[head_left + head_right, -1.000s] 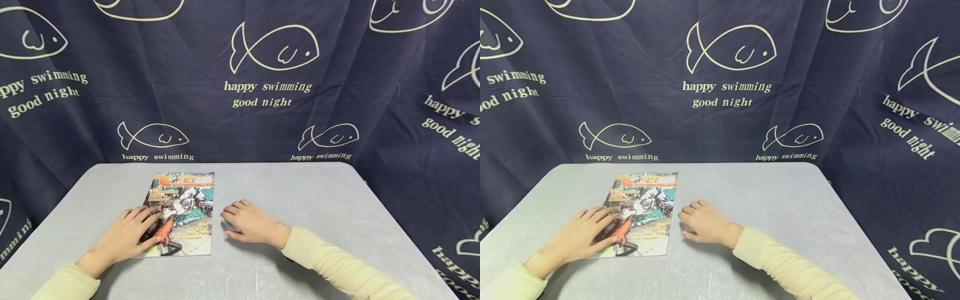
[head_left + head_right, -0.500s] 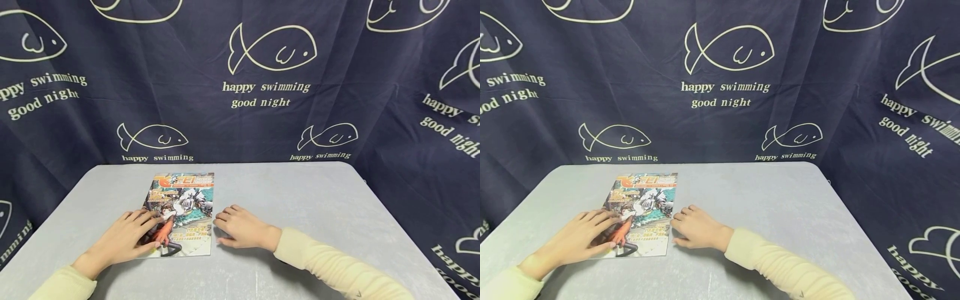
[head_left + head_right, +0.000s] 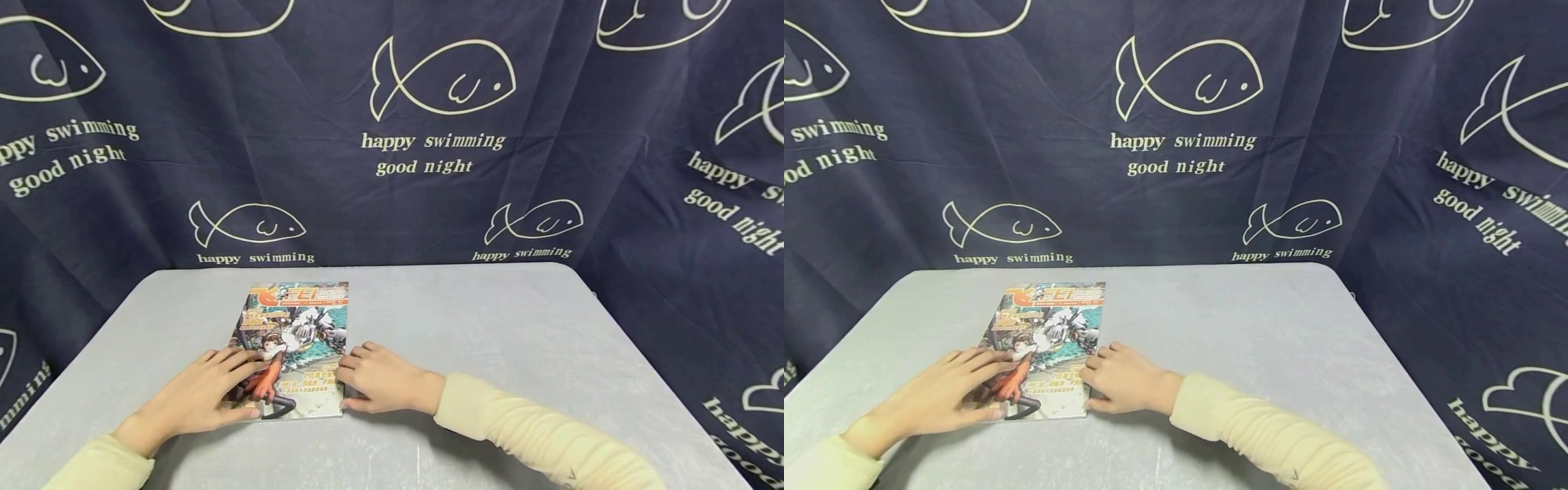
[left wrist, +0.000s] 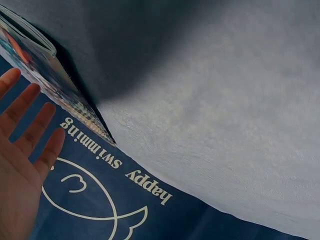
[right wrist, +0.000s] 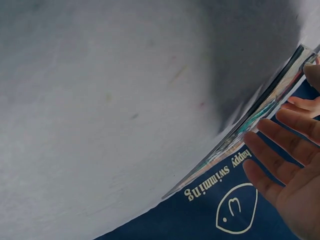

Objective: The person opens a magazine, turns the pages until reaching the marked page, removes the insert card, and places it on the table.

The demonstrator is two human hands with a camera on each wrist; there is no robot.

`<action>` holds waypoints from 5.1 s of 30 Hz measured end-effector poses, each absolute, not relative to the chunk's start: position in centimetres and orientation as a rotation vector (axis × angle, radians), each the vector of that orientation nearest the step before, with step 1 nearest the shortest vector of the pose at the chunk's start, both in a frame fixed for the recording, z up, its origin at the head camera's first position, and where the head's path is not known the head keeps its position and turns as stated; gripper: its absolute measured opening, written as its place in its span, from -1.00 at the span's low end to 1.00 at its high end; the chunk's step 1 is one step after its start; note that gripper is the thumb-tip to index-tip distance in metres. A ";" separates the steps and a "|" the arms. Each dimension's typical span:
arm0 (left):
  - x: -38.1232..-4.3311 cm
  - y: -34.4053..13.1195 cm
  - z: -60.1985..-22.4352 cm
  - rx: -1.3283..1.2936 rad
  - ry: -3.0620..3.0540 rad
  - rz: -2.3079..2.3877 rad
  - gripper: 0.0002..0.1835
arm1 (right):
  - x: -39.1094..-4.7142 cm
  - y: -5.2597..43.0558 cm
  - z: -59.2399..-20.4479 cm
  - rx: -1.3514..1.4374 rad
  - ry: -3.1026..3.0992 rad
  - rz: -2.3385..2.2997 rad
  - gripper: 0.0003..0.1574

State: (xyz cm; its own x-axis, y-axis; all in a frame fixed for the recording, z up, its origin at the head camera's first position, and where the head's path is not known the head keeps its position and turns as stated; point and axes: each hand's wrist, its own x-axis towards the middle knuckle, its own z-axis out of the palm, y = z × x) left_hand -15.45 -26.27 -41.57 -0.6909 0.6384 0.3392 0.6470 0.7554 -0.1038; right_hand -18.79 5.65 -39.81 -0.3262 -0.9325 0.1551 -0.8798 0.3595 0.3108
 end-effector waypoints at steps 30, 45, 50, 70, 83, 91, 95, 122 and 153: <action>-15.3 -26.7 -41.5 -0.974 -2.699 -0.088 -0.20 | -18.1 4.5 -40.8 1.582 -2.354 -0.245 -0.46; -15.3 -26.7 -41.1 -0.971 -2.710 -0.095 -0.23 | -17.9 4.3 -40.7 1.572 -2.368 -0.253 -0.50; -15.2 -26.7 -41.0 -0.972 -2.707 -0.099 -0.25 | -17.9 4.2 -40.7 1.567 -2.365 -0.245 -0.49; -15.1 -26.2 -40.8 -0.983 -2.716 -0.052 -0.23 | -18.2 4.2 -40.6 1.557 -2.353 -0.130 -0.60; -15.1 -26.4 -40.9 -0.981 -2.680 -0.068 -0.41 | -18.4 4.4 -40.4 1.565 -2.354 -0.147 -0.51; -15.1 -26.4 -40.7 -0.980 -2.685 -0.067 -0.42 | -18.6 4.4 -40.3 1.565 -2.345 -0.183 -0.71; -15.0 -26.4 -40.8 -0.983 -2.701 -0.069 -0.37 | -18.8 4.4 -40.3 1.554 -2.327 -0.179 -0.77; -15.1 -25.2 -41.0 -1.045 -2.636 -0.033 -0.38 | -18.8 3.9 -39.7 1.415 -2.391 -0.025 -0.82; -15.2 -26.3 -39.4 -1.021 -2.459 -0.088 -0.47 | -18.8 4.7 -39.0 1.265 -2.434 0.079 -0.40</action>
